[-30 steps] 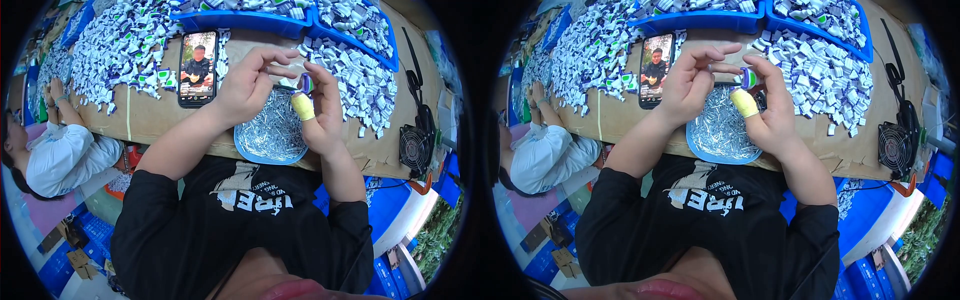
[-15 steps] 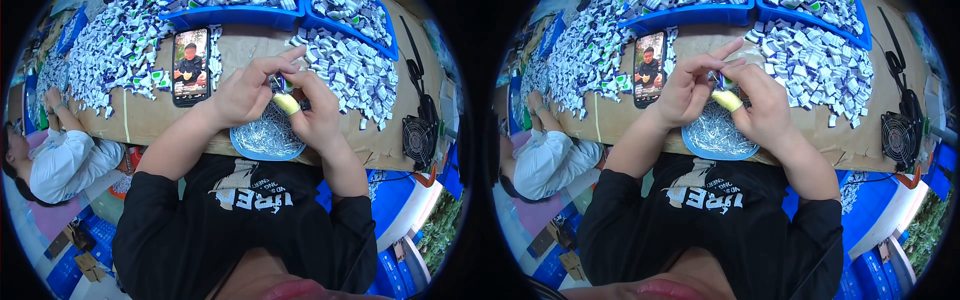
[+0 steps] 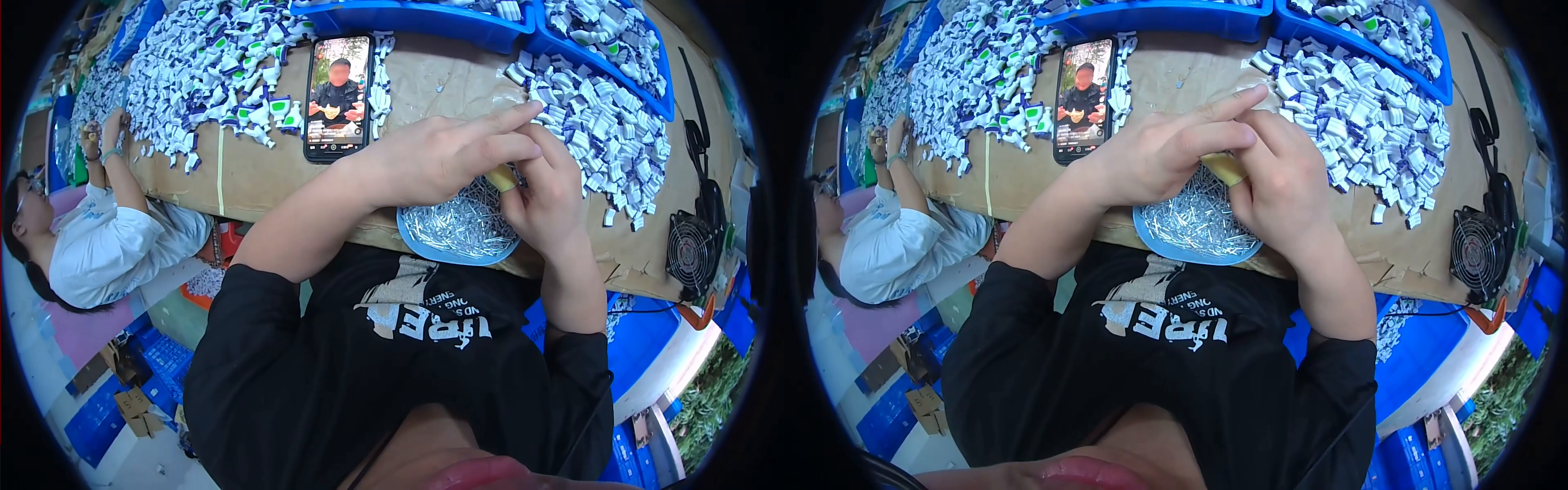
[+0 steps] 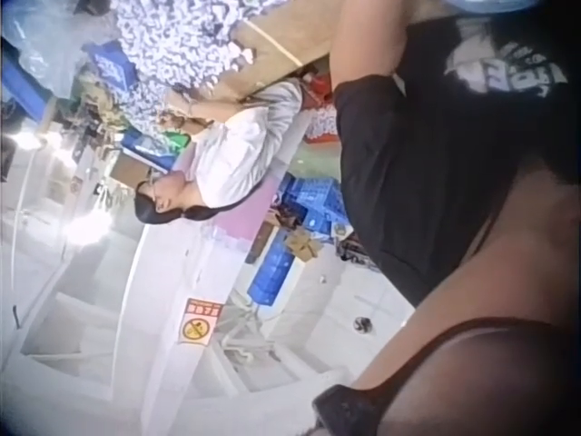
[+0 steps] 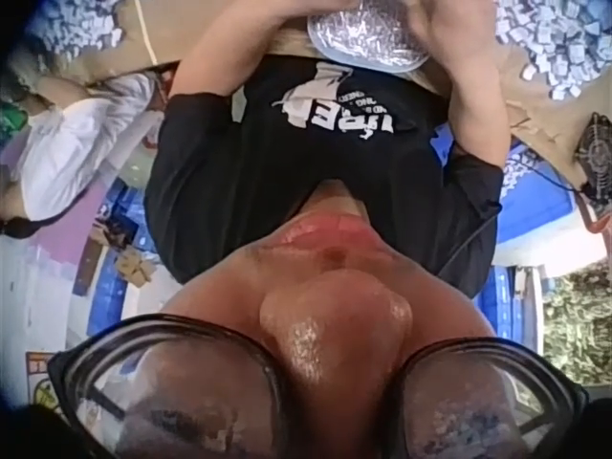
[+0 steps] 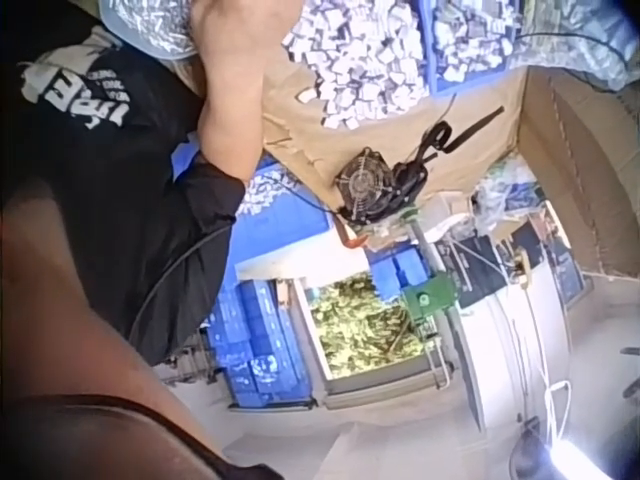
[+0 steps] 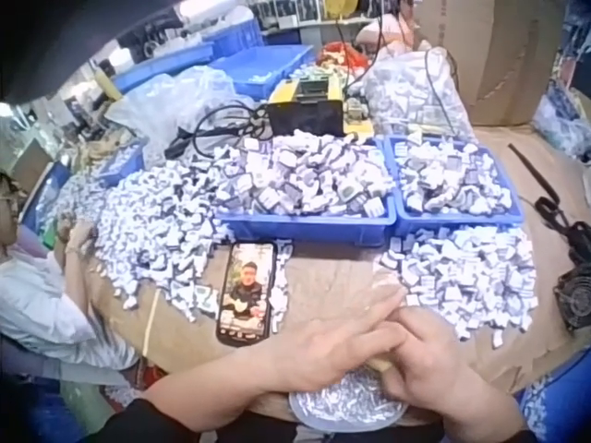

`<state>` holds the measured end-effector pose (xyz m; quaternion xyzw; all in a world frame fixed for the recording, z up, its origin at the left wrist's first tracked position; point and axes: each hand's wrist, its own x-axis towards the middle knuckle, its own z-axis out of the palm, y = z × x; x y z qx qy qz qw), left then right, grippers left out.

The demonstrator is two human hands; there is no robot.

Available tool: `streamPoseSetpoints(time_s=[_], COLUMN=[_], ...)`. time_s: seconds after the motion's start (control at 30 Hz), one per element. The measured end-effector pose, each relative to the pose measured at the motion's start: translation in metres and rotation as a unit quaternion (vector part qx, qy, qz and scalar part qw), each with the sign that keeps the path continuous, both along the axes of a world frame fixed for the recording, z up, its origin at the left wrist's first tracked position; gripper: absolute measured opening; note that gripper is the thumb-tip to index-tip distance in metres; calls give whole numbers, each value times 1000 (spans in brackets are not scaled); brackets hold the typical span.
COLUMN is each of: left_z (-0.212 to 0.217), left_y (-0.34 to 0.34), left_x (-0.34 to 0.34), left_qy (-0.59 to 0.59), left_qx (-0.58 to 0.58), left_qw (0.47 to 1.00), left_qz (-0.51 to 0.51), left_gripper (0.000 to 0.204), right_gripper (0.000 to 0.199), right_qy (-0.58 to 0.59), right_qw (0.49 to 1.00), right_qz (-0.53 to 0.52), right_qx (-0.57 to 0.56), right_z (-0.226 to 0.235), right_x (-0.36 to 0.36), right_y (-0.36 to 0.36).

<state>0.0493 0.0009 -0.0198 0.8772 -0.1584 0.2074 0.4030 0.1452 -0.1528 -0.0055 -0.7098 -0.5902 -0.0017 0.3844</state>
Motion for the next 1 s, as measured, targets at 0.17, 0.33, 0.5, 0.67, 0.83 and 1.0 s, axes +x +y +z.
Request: streamPoseSetpoints(time_s=[0.17, 0.33, 0.5, 0.67, 0.83, 1.0], left_z=[-1, -6, 2, 0, -6, -8], left_y=[3, -9, 2, 6, 3, 2], left_x=[0, -2, -8, -6, 1, 4], left_qy=[4, -23, 129, 130, 106, 69], left_qx=[-19, -310, -295, -361, -510, -512], left_qw=[1000, 950, 946, 924, 853, 856], left_qz=[-11, 24, 42, 4, -38, -33], left_gripper=[65, 37, 28, 27, 35, 35], right_gripper=[30, 34, 32, 33, 34, 31], right_qy=[84, 143, 261, 326, 346, 349], right_qw=[995, 986, 956, 927, 921, 920], right_qz=[-29, -36, -23, 17, 22, 31], right_qx=[-42, 73, 129, 187, 179, 173], right_z=[-2, 4, -8, -14, -14, -11], right_x=[-6, -7, -7, -10, -9, -11], right_y=[1, 9, 3, 5, 2, 5])
